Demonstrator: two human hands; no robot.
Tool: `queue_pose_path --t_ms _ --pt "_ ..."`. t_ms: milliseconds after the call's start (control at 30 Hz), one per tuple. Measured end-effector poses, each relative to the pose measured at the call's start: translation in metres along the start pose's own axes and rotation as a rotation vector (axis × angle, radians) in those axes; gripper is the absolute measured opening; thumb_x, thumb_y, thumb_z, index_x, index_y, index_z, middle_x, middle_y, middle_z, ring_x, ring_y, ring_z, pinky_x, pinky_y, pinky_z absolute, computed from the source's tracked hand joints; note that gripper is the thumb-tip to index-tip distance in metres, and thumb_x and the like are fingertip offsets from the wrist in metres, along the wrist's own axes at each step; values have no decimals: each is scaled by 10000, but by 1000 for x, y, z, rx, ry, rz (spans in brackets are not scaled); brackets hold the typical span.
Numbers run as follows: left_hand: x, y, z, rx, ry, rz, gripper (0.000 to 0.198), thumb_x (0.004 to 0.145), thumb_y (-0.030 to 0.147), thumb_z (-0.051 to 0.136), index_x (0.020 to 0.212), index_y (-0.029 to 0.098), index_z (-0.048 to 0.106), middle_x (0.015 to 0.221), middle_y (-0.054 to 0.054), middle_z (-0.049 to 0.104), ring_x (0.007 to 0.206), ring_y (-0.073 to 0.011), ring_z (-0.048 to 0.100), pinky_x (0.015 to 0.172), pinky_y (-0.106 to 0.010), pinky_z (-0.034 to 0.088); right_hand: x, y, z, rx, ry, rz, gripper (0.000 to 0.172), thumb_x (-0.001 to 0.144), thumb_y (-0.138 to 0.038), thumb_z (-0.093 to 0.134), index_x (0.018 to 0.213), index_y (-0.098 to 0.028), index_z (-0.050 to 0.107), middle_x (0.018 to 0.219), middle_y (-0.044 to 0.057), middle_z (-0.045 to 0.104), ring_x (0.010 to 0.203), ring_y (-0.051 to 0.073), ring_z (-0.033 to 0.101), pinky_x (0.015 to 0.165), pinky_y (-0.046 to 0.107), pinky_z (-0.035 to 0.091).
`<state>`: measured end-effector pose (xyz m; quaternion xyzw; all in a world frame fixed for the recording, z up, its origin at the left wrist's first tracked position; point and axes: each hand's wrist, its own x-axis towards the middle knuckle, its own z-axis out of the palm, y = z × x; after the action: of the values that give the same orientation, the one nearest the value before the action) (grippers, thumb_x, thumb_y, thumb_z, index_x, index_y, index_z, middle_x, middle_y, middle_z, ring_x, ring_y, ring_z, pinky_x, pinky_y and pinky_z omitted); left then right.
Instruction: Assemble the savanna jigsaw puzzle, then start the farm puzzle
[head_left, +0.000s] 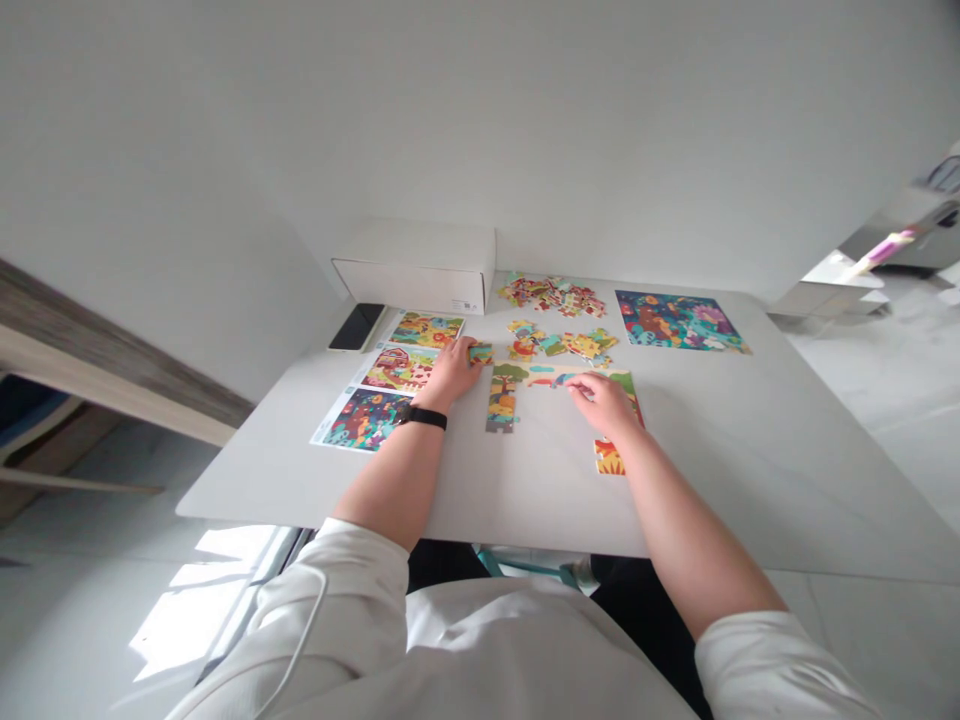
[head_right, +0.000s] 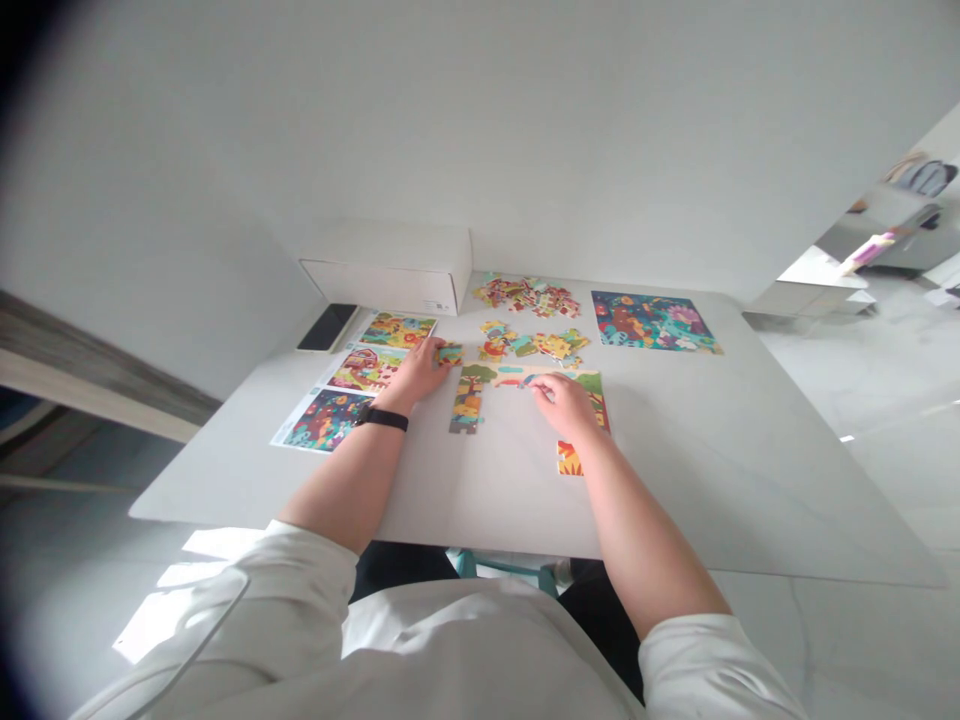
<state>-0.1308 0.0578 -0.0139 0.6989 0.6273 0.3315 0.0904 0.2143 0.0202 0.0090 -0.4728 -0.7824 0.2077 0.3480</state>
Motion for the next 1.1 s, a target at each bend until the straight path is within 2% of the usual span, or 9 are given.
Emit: queue_pose_path --t_ms 200,400,567,667,800,867,933,1000,1100 --pt "-3 15 -12 -29 53 25 425 854 206 747 1258 205 617 1301 -153 695 1292 -334 644 1161 -506 528 -1 -2 0 14 4 9 207 954 -305 615 975 -264 817 1016 62 837 879 237 773 870 400 641" --pt "-27 55 -31 -224 137 118 413 931 236 722 1322 224 592 1387 -118 609 1043 -192 719 993 -360 609 -2 -15 5 137 31 43 245 977 -424 651 1080 -257 798 1038 72 834 920 245 778 904 413 634" --pt "-48 96 -31 -438 50 232 453 940 224 729 1366 247 575 1451 -116 589 988 -154 716 944 -327 616 -5 -42 9 375 -61 132 396 971 -621 661 1089 -254 751 996 60 813 871 222 746 802 347 607" --pt "-56 114 -25 -577 -56 281 471 944 255 747 1385 253 579 1473 -134 603 992 -168 733 941 -347 619 -6 -58 8 451 -117 151 448 978 -679 623 916 -244 707 867 37 770 793 196 701 748 306 568" --pt "-61 124 -18 -769 -131 234 663 944 386 783 1525 291 477 1522 -163 595 1023 -190 752 923 -364 622 -6 -66 4 395 -64 137 521 976 -705 613 733 -245 608 737 14 695 737 190 653 742 307 537" --pt "-60 122 -14 -818 -176 175 662 939 482 791 1496 275 498 1427 -157 663 948 -179 752 836 -336 617 -6 -65 2 379 -19 137 534 971 -727 610 735 -248 599 722 12 682 726 193 640 724 308 528" --pt "-57 118 -10 -824 -238 121 540 940 568 778 1322 230 601 1170 -112 751 820 -158 725 720 -294 579 -6 -63 1 371 -4 144 535 964 -739 614 749 -250 598 716 10 674 726 195 636 713 305 522" --pt "-55 115 -6 -814 -277 73 469 930 624 772 1094 202 648 916 -60 740 722 -143 680 637 -267 521 -6 -62 2 370 -20 147 529 961 -738 617 758 -250 597 717 10 669 731 197 634 707 302 520" --pt "-52 114 -4 -843 -314 11 482 899 645 794 918 192 630 794 -40 715 669 -132 649 601 -254 486 -7 -62 4 371 -57 151 527 957 -737 612 759 -249 590 718 13 664 729 199 626 697 299 516"
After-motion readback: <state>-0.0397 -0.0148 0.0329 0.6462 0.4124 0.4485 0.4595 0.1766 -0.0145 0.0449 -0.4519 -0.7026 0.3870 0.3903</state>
